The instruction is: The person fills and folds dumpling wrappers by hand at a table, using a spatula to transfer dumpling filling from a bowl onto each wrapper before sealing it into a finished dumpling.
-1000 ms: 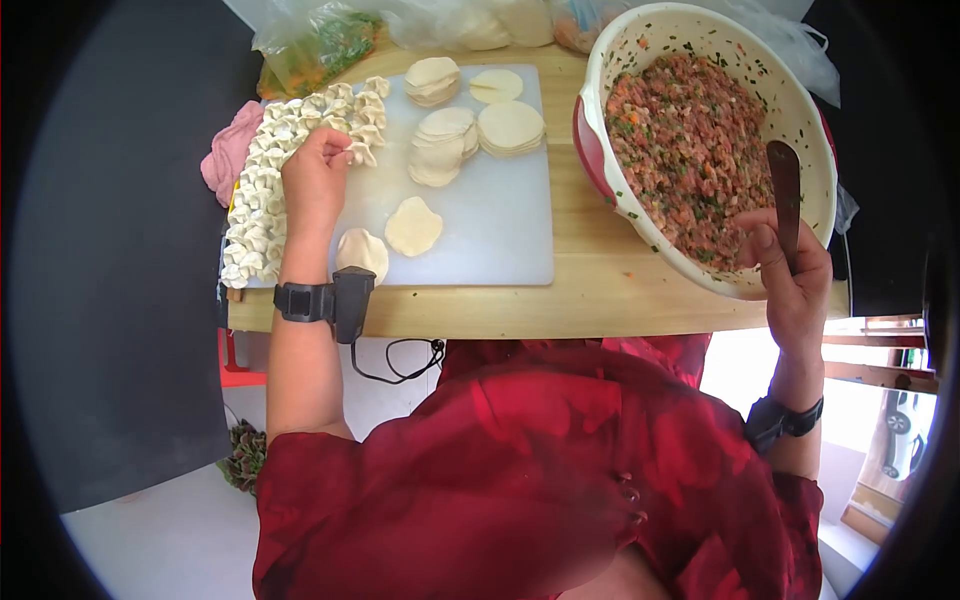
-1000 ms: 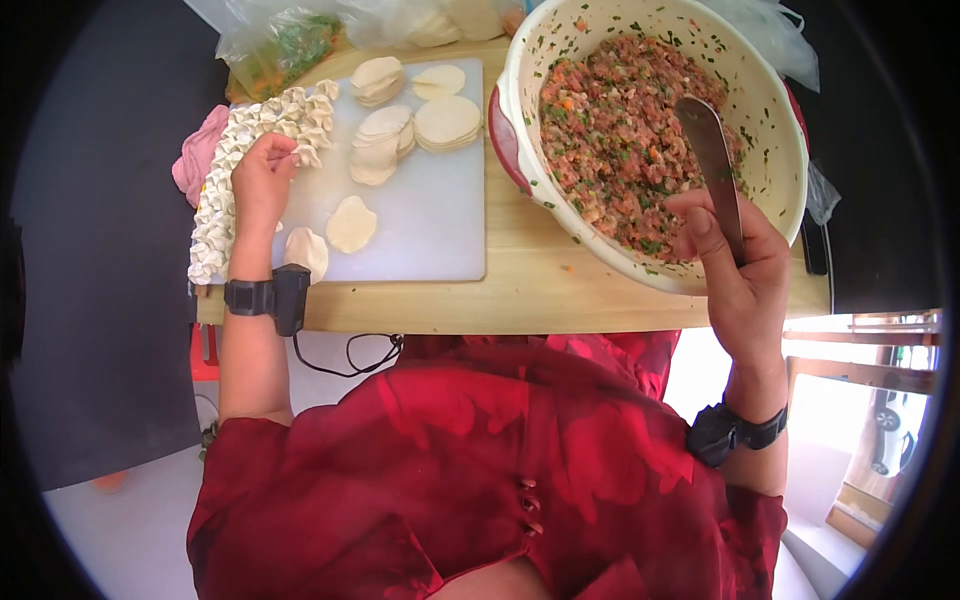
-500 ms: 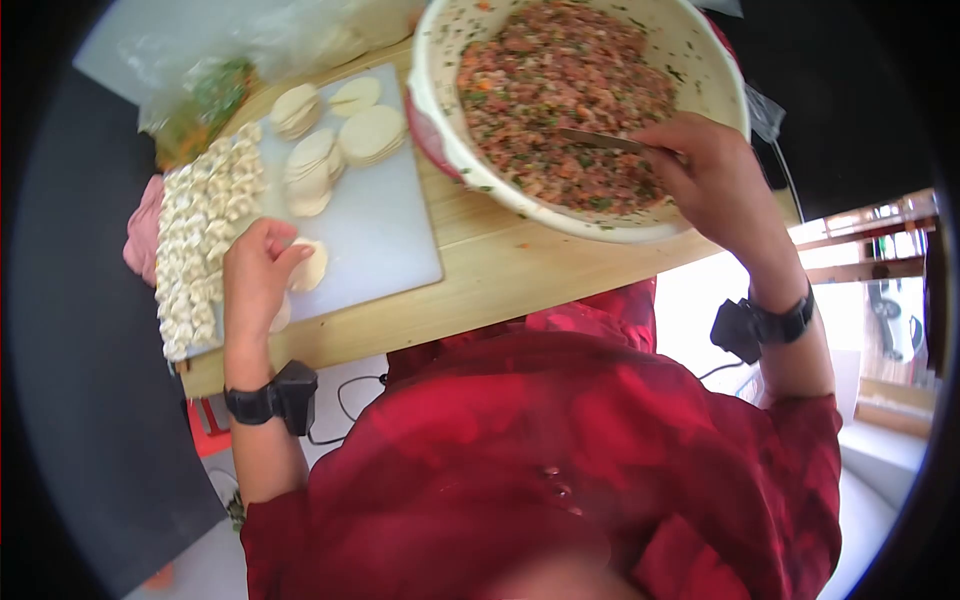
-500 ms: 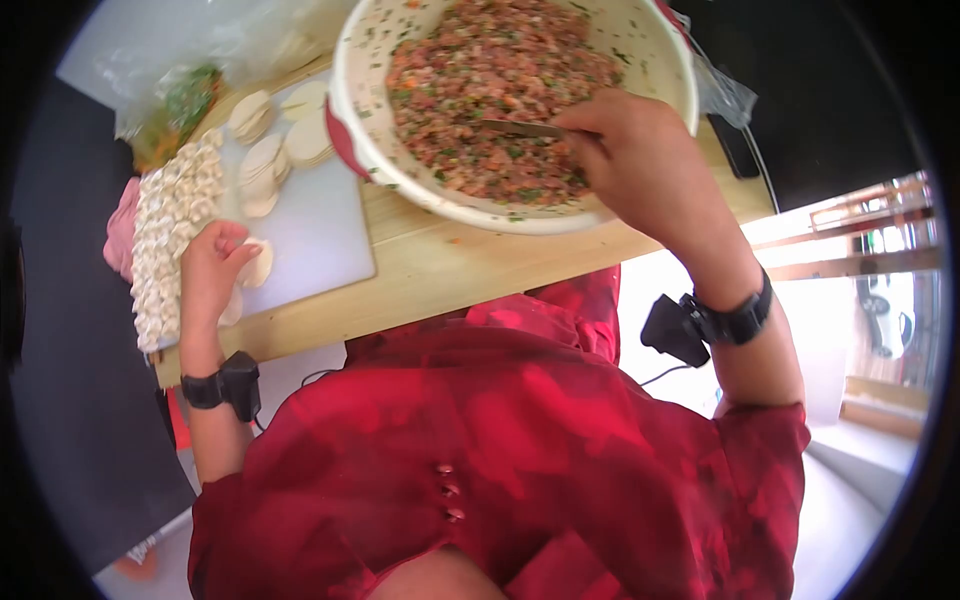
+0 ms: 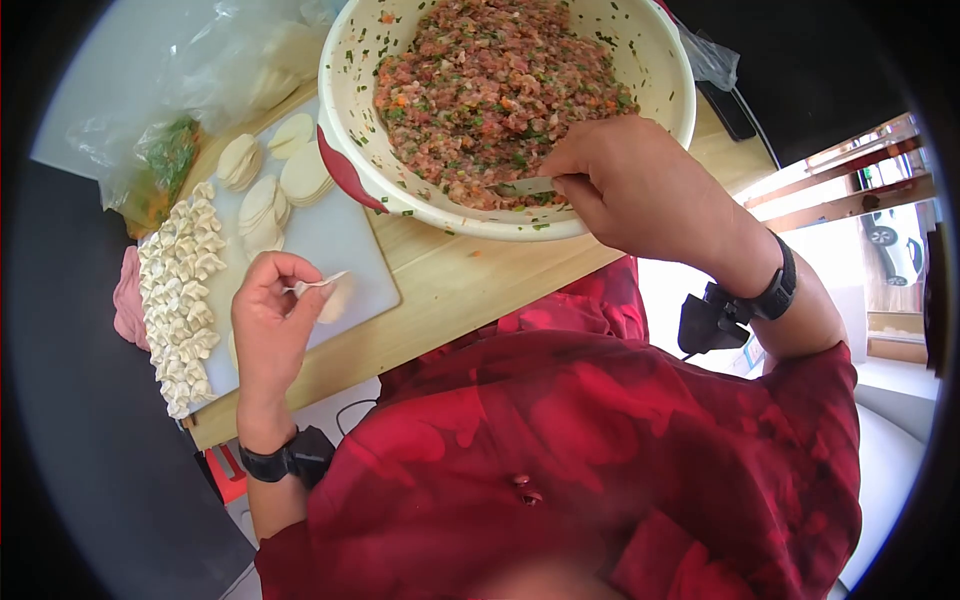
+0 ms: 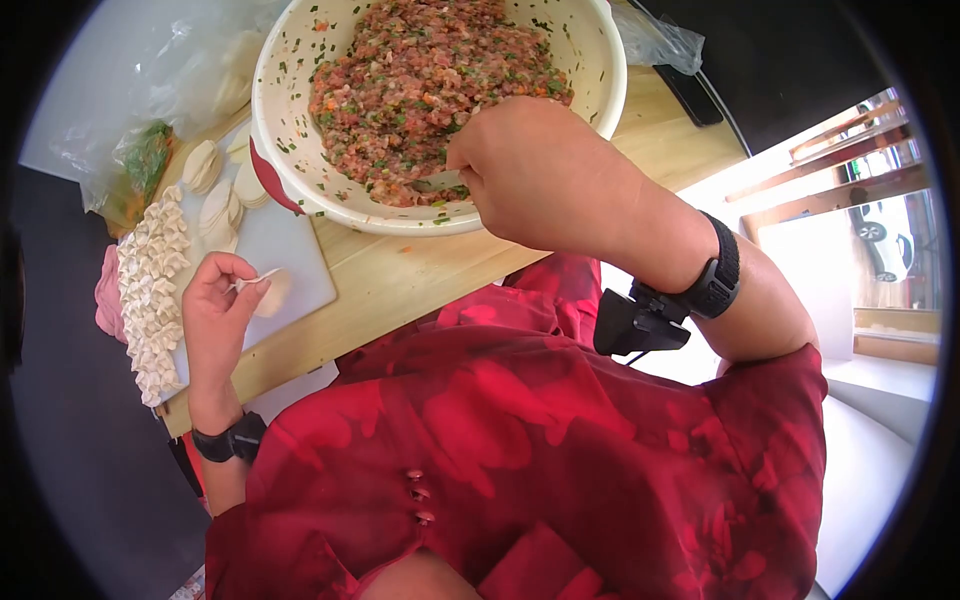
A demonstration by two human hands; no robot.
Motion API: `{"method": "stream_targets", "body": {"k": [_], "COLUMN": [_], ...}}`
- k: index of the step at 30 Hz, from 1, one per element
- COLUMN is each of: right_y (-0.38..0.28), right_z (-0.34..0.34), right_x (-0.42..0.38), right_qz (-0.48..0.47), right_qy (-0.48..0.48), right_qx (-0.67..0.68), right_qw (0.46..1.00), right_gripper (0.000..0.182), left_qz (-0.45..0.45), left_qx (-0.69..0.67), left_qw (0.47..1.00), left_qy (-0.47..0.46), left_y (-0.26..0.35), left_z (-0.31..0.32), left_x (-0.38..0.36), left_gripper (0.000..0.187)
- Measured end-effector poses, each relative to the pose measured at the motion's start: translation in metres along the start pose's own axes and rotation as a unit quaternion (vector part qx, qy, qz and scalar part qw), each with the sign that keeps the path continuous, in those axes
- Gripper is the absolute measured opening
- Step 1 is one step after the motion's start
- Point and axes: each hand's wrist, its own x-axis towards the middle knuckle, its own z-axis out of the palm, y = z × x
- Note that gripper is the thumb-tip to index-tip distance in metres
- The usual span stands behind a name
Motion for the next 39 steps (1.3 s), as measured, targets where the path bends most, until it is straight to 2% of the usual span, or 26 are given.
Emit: {"method": "stream_targets", "body": {"k": [2,3,4,6,8,11,12,14,17,19,23,25,28,30,34,39], "right_y": [-0.001,-0.001,-0.001,-0.001,-0.003,-0.007,-0.008,-0.013,-0.022,-0.025,-0.031,-0.031,-0.028,-0.03,-0.024,-0.01], "right_z": [0.001,0.001,0.001,0.001,0.0,-0.003,-0.004,-0.008,-0.015,-0.015,-0.005,0.004,0.001,-0.01,-0.014,0.004], "right_x": [-0.002,-0.002,-0.002,-0.002,-0.001,-0.003,-0.004,-0.006,-0.012,-0.017,-0.026,-0.029,-0.029,-0.027,-0.022,-0.007], "right_qz": [-0.006,-0.012,-0.012,-0.002,-0.001,0.013,0.027,0.046,0.067,0.067,-0.031,-0.082,-0.12,-0.097,-0.022,-0.01], "right_qy": [0.009,0.017,0.017,0.006,0.008,0.017,0.024,0.02,0.025,0.032,0.084,0.106,0.106,0.119,0.119,0.119], "right_qx": [0.002,0.003,0.004,0.021,0.035,0.083,0.116,0.138,0.161,0.163,0.13,0.09,0.061,0.074,0.049,0.06], "right_qw": [1.0,1.0,1.0,1.0,0.999,0.996,0.993,0.989,0.984,0.984,0.987,0.987,0.985,0.985,0.991,0.991], "right_gripper": [0.014,0.014,0.014,0.015,0.015,0.016,0.017,0.017,0.017,0.016,0.02,0.028,0.027,0.025,0.019,0.017], "left_qz": [-0.032,-0.065,-0.065,-0.18,-0.19,-0.24,-0.241,-0.267,-0.263,-0.259,-0.236,-0.238,-0.238,-0.239,-0.253,-0.244], "left_qx": [-0.264,-0.303,-0.302,-0.409,-0.431,-0.487,-0.488,-0.54,-0.578,-0.59,-0.633,-0.626,-0.624,-0.628,-0.583,-0.578], "left_qw": [0.963,0.947,0.947,0.883,0.871,0.823,0.823,0.781,0.756,0.748,0.72,0.726,0.727,0.724,0.758,0.765], "left_qy": [-0.042,-0.086,-0.087,-0.143,-0.139,-0.165,-0.163,-0.163,-0.161,-0.158,-0.156,-0.158,-0.16,-0.156,-0.145,-0.147], "left_y": [0.015,0.01,0.014,0.031,0.029,0.035,0.037,0.042,0.053,0.053,0.048,0.048,0.047,0.047,0.052,0.047], "left_z": [0.016,0.017,0.021,0.036,0.051,0.066,0.07,0.074,0.074,0.071,0.071,0.07,0.069,0.067,0.061,0.064], "left_x": [0.002,0.002,0.002,0.002,0.003,0.006,0.007,0.009,0.011,0.01,0.006,0.005,0.003,0.0,-0.007,-0.006], "left_gripper": [0.017,0.016,0.016,0.018,0.018,0.034,0.034,0.035,0.036,0.036,0.036,0.037,0.039,0.04,0.041,0.042]}}
